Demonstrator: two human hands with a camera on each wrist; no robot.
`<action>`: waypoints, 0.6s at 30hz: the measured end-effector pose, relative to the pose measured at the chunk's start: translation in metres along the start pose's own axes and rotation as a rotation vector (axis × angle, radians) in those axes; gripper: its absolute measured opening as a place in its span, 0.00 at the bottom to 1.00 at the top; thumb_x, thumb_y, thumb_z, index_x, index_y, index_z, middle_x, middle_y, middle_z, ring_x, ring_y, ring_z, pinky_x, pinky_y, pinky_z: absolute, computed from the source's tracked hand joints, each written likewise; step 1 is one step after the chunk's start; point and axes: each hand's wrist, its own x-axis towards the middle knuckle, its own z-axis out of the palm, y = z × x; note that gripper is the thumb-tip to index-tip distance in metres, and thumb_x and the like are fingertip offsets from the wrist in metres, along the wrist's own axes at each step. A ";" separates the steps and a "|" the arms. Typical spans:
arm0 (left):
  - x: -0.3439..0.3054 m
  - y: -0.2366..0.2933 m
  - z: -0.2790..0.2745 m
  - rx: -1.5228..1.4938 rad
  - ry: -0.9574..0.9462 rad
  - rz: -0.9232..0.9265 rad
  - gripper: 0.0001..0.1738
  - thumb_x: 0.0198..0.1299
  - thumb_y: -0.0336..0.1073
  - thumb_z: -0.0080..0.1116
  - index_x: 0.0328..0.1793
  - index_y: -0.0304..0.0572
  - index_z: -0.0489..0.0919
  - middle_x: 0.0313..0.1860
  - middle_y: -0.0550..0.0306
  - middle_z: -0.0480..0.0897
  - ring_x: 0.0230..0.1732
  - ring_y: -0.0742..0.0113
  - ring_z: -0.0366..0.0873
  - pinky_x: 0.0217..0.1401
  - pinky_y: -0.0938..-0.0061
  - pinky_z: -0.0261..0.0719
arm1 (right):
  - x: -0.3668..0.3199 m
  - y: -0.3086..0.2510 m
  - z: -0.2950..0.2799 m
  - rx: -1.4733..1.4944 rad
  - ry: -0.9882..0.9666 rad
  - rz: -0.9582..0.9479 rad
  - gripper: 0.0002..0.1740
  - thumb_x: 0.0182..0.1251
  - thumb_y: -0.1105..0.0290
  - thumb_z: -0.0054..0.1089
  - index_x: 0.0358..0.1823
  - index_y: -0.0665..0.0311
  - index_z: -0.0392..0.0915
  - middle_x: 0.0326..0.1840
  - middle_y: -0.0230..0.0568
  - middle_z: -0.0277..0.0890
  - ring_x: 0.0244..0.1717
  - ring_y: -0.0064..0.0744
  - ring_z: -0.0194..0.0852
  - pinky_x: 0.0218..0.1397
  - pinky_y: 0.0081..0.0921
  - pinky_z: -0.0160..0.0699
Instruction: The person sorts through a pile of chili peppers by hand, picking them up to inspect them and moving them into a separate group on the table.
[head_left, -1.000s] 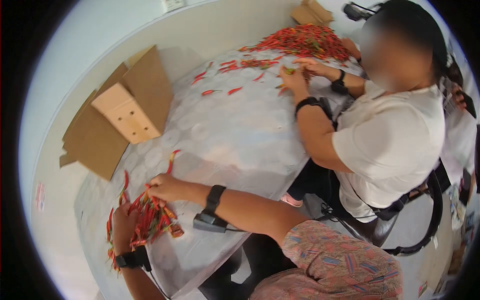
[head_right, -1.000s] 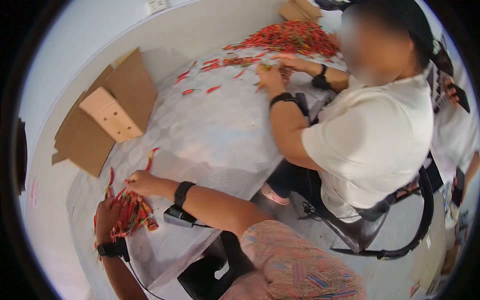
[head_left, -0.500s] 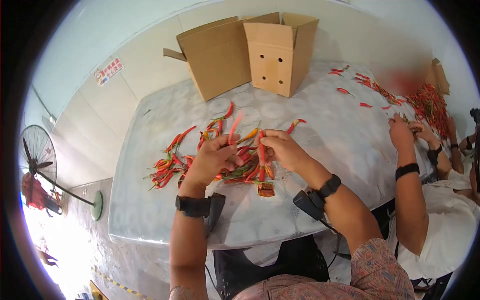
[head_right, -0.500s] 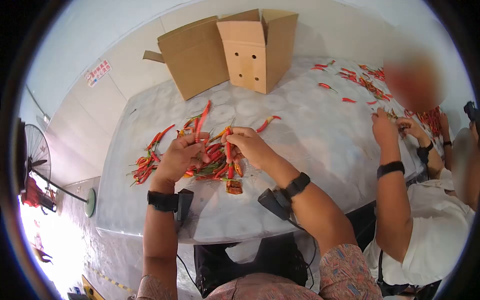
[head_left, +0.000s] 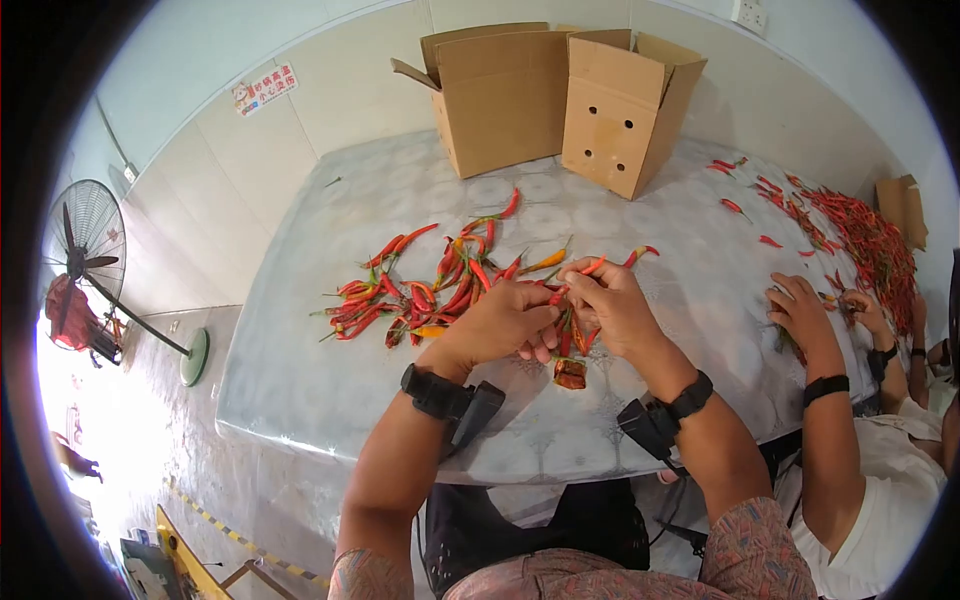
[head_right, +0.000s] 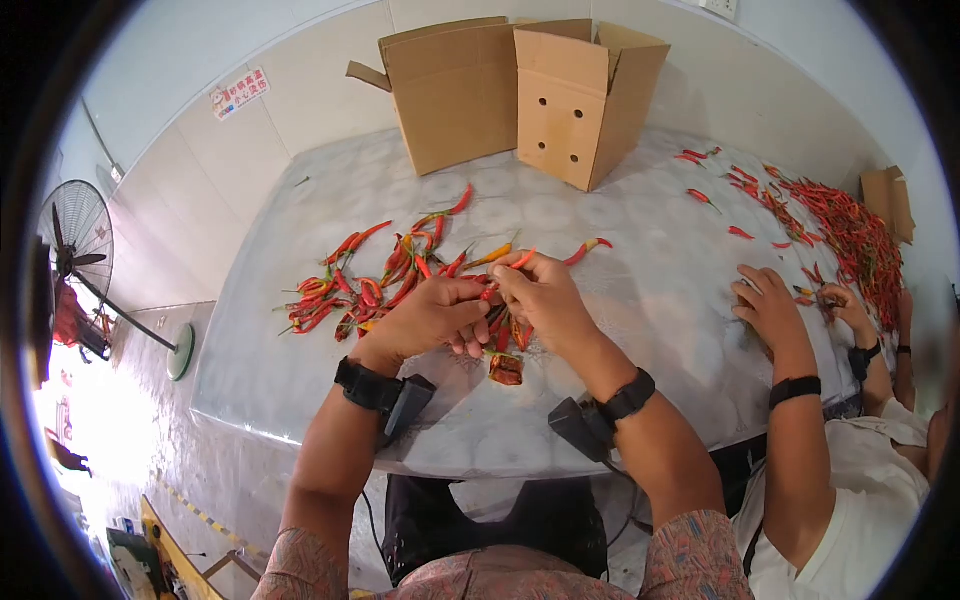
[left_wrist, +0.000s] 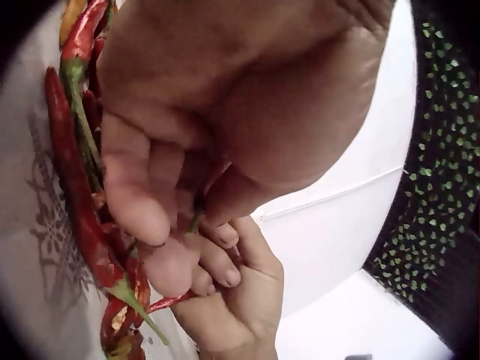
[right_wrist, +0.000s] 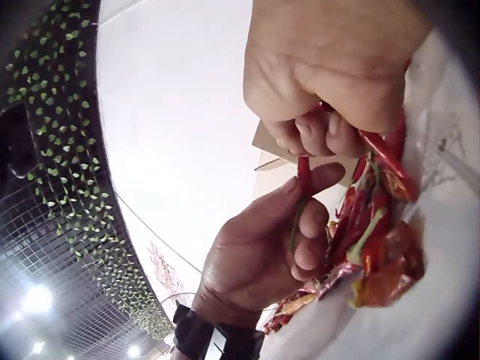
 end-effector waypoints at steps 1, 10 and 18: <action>0.000 0.000 0.000 0.001 0.003 0.004 0.11 0.65 0.36 0.46 0.41 0.36 0.76 0.26 0.59 0.81 0.23 0.74 0.80 0.23 0.86 0.73 | 0.000 0.000 0.001 0.001 -0.002 0.001 0.09 0.66 0.69 0.54 0.41 0.67 0.74 0.23 0.29 0.68 0.16 0.12 0.52 0.18 0.12 0.49; 0.002 -0.001 0.008 -0.070 0.109 0.113 0.12 0.64 0.40 0.51 0.43 0.38 0.75 0.30 0.60 0.79 0.32 0.76 0.79 0.29 0.83 0.75 | 0.002 -0.006 -0.007 0.183 0.112 -0.064 0.13 0.68 0.63 0.51 0.37 0.67 0.75 0.22 0.29 0.66 0.15 0.13 0.53 0.17 0.13 0.51; 0.010 0.004 0.027 -0.133 0.050 0.096 0.06 0.62 0.35 0.53 0.39 0.42 0.72 0.33 0.62 0.78 0.30 0.78 0.76 0.32 0.84 0.75 | 0.002 -0.011 -0.013 0.465 0.134 -0.095 0.16 0.69 0.57 0.46 0.33 0.62 0.72 0.17 0.28 0.60 0.14 0.16 0.49 0.18 0.17 0.48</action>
